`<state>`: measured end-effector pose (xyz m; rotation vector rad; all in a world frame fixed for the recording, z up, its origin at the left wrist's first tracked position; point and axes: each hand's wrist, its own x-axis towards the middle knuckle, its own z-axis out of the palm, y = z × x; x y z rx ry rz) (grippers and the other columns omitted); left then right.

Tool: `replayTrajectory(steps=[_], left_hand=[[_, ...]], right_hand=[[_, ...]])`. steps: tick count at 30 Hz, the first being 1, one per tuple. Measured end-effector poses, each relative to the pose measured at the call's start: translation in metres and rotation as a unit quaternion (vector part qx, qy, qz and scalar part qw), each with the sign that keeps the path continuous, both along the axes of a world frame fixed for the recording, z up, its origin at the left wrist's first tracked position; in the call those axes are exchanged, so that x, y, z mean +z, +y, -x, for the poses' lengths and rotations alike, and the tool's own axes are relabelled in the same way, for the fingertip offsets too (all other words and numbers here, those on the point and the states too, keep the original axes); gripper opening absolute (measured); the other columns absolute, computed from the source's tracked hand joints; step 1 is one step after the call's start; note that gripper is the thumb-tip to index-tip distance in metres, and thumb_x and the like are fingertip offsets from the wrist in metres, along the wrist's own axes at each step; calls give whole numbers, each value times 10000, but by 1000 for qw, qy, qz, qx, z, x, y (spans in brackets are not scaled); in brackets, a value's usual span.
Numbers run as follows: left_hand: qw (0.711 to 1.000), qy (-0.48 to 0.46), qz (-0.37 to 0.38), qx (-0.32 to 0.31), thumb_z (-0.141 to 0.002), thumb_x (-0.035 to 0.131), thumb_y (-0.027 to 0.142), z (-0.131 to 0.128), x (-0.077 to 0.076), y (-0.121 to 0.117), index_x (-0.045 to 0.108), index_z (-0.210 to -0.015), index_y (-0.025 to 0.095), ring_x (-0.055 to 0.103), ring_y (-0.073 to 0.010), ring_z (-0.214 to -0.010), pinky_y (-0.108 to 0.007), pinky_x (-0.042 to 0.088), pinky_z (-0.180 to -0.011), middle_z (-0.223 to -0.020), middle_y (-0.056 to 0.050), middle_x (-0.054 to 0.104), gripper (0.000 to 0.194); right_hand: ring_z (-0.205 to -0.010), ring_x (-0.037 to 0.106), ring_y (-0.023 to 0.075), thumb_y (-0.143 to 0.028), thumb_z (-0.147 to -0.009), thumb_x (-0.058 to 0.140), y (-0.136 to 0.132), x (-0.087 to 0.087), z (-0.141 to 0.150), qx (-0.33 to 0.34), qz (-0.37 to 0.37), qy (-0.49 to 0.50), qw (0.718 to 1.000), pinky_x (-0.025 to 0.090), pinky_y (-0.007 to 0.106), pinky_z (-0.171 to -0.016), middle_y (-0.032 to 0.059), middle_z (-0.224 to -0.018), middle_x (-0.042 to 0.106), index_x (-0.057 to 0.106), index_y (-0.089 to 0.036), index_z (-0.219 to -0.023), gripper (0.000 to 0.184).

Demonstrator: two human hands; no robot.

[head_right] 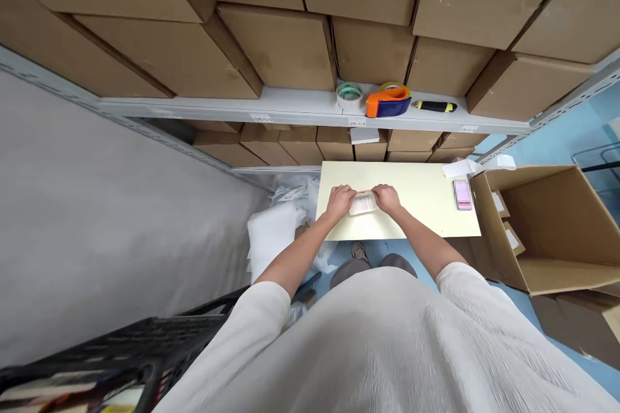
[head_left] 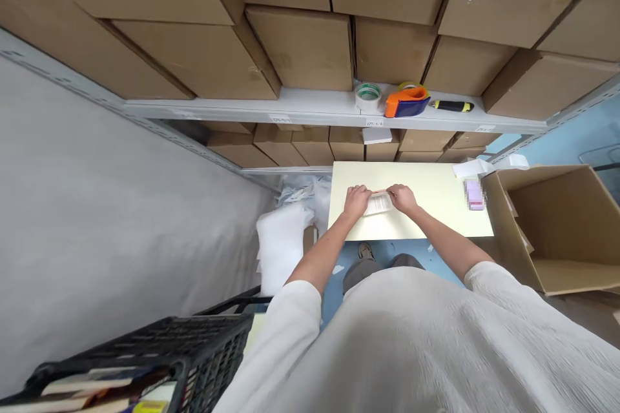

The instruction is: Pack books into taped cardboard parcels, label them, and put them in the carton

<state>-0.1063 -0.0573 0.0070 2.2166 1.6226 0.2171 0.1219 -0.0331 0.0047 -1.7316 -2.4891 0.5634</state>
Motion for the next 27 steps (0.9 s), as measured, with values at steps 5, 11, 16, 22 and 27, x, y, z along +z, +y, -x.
replayTrajectory(steps=[5, 11, 16, 22, 27], left_hand=[[1000, -15, 9, 0, -1086, 438, 181, 13, -24, 20, 816, -1146, 261, 617, -303, -1119, -444, 406, -990, -1156, -135, 728, 391], [996, -40, 61, 42, -1107, 478, 268, 18, -47, 30, 801, -1220, 259, 634, -304, -1218, -423, 442, -1054, -1294, -116, 742, 343], [991, -31, 118, 62, -1044, 522, 181, 22, -66, 42, 761, -1333, 256, 638, -298, -1289, -399, 475, -1096, -1403, -104, 710, 383], [983, -24, 175, 54, -999, 594, 241, 18, -90, 66, 667, -1478, 258, 581, -300, -1417, -376, 450, -1184, -1566, -93, 613, 484], [974, -14, 219, 59, -977, 644, 299, 18, -105, 72, 596, -1535, 241, 506, -322, -1500, -390, 425, -1204, -1617, -122, 570, 563]], right_hand=[[-1153, 698, 257, -155, -1078, 462, 24, -13, 17, -22, 34, 27, 999, 535, 324, -946, 120, -1274, 763, 797, -193, -1246, 377], [-1201, 696, 271, -169, -1082, 492, 36, -28, 22, -61, 96, 36, 993, 545, 328, -981, 135, -1399, 705, 781, -187, -1290, 356], [-1295, 664, 299, -135, -1036, 541, 24, -50, 20, -71, 142, 56, 986, 530, 370, -1080, 133, -1431, 706, 784, -200, -1317, 377], [-1192, 726, 263, -164, -988, 613, 4, -84, 38, -133, 237, 126, 954, 540, 374, -1112, 116, -1453, 721, 731, -205, -1434, 463], [-1169, 735, 266, -222, -949, 682, -1, -106, 50, -193, 278, 181, 923, 549, 384, -1091, 72, -1364, 770, 729, -262, -1439, 494]])
